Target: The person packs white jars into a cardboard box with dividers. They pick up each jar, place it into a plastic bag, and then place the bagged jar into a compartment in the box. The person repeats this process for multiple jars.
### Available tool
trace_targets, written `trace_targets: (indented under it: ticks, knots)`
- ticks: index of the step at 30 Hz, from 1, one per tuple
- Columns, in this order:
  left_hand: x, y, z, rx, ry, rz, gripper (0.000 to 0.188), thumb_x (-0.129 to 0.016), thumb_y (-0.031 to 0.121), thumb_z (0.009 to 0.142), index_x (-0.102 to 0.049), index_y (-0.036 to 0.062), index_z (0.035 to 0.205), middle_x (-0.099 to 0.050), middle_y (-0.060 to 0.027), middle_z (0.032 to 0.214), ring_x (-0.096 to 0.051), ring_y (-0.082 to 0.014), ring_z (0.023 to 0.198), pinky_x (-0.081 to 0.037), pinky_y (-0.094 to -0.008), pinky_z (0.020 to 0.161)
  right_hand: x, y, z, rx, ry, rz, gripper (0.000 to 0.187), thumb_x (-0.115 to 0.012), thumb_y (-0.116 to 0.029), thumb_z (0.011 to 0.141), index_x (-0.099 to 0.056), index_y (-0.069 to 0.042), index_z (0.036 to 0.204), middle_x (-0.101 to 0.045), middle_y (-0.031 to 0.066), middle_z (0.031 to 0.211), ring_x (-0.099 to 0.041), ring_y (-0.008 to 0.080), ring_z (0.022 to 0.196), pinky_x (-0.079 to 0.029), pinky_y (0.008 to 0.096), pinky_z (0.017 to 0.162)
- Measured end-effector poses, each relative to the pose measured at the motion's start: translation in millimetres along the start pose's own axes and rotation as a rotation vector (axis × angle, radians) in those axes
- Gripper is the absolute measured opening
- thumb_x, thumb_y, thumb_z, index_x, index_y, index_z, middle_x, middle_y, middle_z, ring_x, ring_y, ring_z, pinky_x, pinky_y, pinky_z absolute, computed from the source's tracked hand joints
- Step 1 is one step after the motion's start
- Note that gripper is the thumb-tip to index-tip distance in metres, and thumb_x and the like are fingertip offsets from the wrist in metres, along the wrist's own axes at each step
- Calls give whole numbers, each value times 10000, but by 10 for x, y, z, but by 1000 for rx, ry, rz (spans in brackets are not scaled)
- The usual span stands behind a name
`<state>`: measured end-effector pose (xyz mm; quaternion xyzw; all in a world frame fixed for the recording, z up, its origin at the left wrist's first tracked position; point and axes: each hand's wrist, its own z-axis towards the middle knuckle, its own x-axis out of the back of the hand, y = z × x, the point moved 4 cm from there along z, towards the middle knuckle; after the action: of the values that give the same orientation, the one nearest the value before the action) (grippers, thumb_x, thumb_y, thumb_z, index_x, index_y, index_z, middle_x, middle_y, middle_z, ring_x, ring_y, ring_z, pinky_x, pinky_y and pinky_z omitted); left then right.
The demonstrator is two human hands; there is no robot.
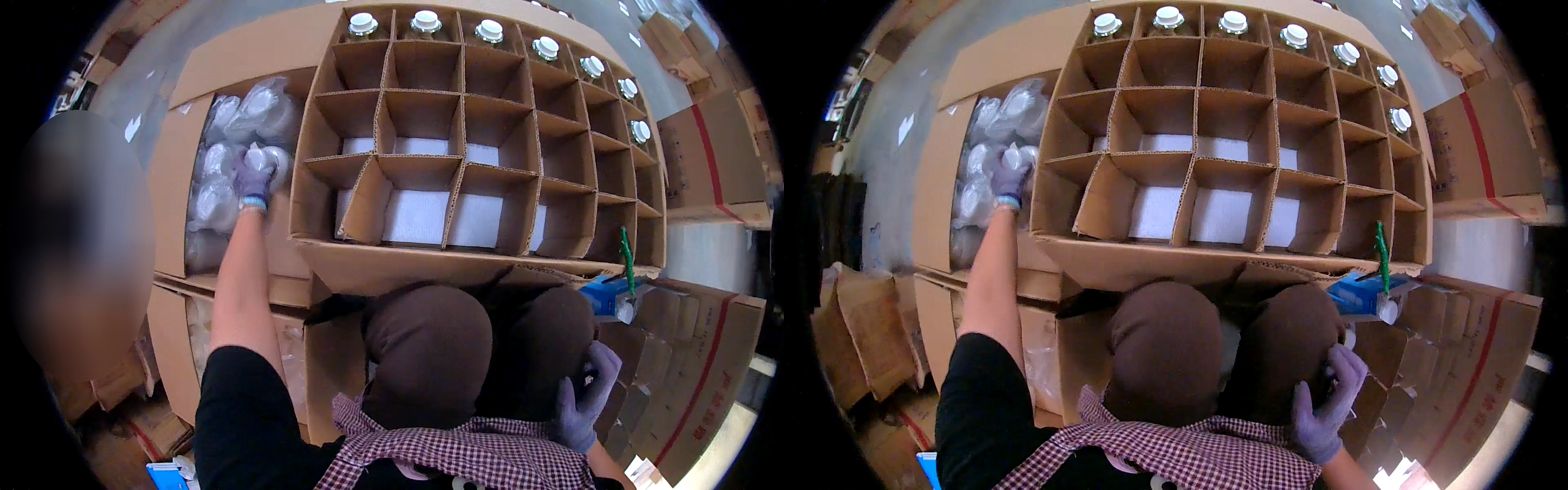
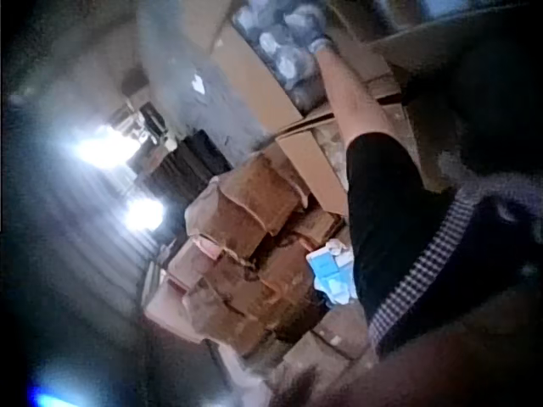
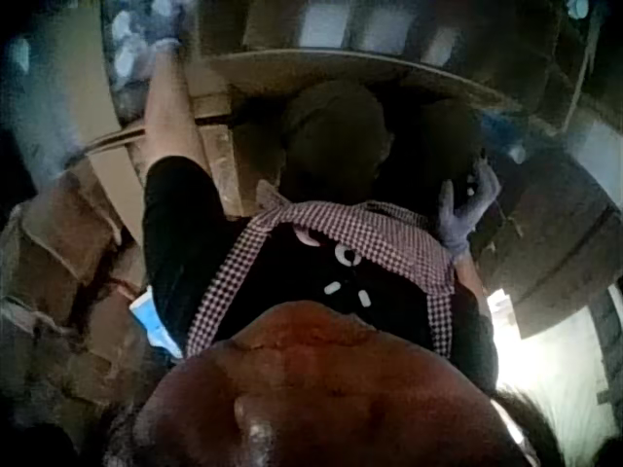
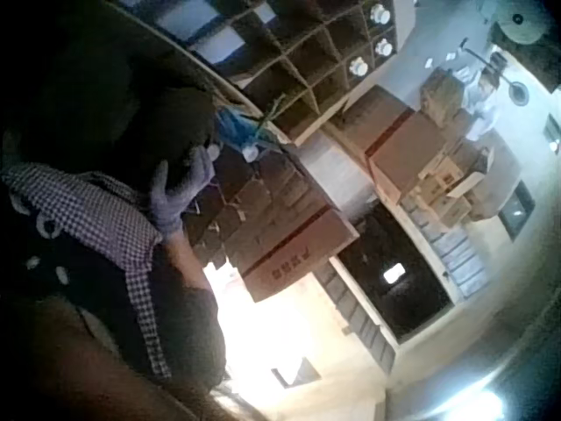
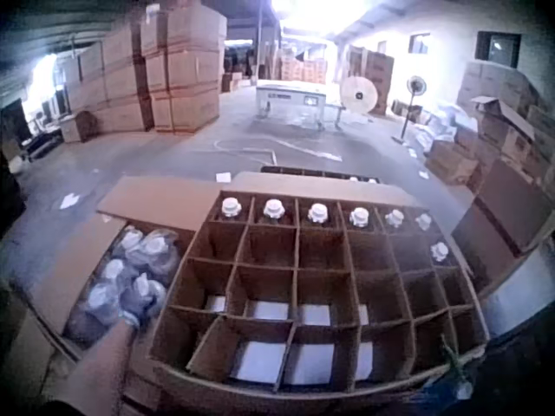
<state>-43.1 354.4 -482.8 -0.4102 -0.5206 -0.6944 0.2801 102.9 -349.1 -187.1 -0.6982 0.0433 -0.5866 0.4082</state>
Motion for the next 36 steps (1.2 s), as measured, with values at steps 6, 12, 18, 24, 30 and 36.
trace_targets:
  ticks: [6,12,18,24,30,36]
  knots:
    - [1739,889,-1078,-273,252,-352,875,-911,218,676,-489,-3,1410,-548,-193,1362,-534,-320,1274,-433,-416,1099,75,18,47,-103,-35,109,637,-646,-31,764,-466,-7,1374,-467,179,1326,-485,297,1184,-415,390,1012]
    - [3956,2513,-2636,-788,258,-312,830,-931,221,610,-570,14,1328,-636,-169,1242,-629,-329,1124,-506,-436,997,91,-896,330,499,-87,507,707,-755,-120,764,-464,0,1397,-492,183,1349,-485,321,1264,-383,425,1108]
    - [3231,2332,-3153,-675,248,-234,749,-921,290,672,-597,38,1298,-653,-151,1193,-642,-315,1087,-520,-431,938,-544,-1513,170,501,-427,746,822,-824,-230,785,-426,-19,1473,-467,206,1416,-498,342,1304,-427,413,1105]
    - [1307,-339,-3644,648,-306,-1575,788,-665,706,858,-551,160,1414,-627,-86,1336,-621,-304,1176,-545,-507,969,-456,-1222,-169,422,-492,712,740,-784,-217,831,-444,-30,1462,-537,179,1337,-589,321,1177,-490,397,1030]
    - [1223,-317,-4232,474,-422,-1632,828,-609,698,895,-450,149,1493,-508,-117,1489,-490,-311,1357,-450,-480,1116,-666,-1675,-403,830,-322,349,588,-784,-217,788,-578,-80,1321,-580,163,1253,-598,345,1130,-496,439,978]
    - [1757,22,-4558,597,-448,-1871,736,-543,641,971,-449,117,1480,-545,-114,1438,-552,-286,1300,-497,-459,1061,-1329,-2181,-398,964,-540,337,652,-812,-225,740,-567,-68,1324,-567,200,1256,-568,401,1182,-482,474,1003]
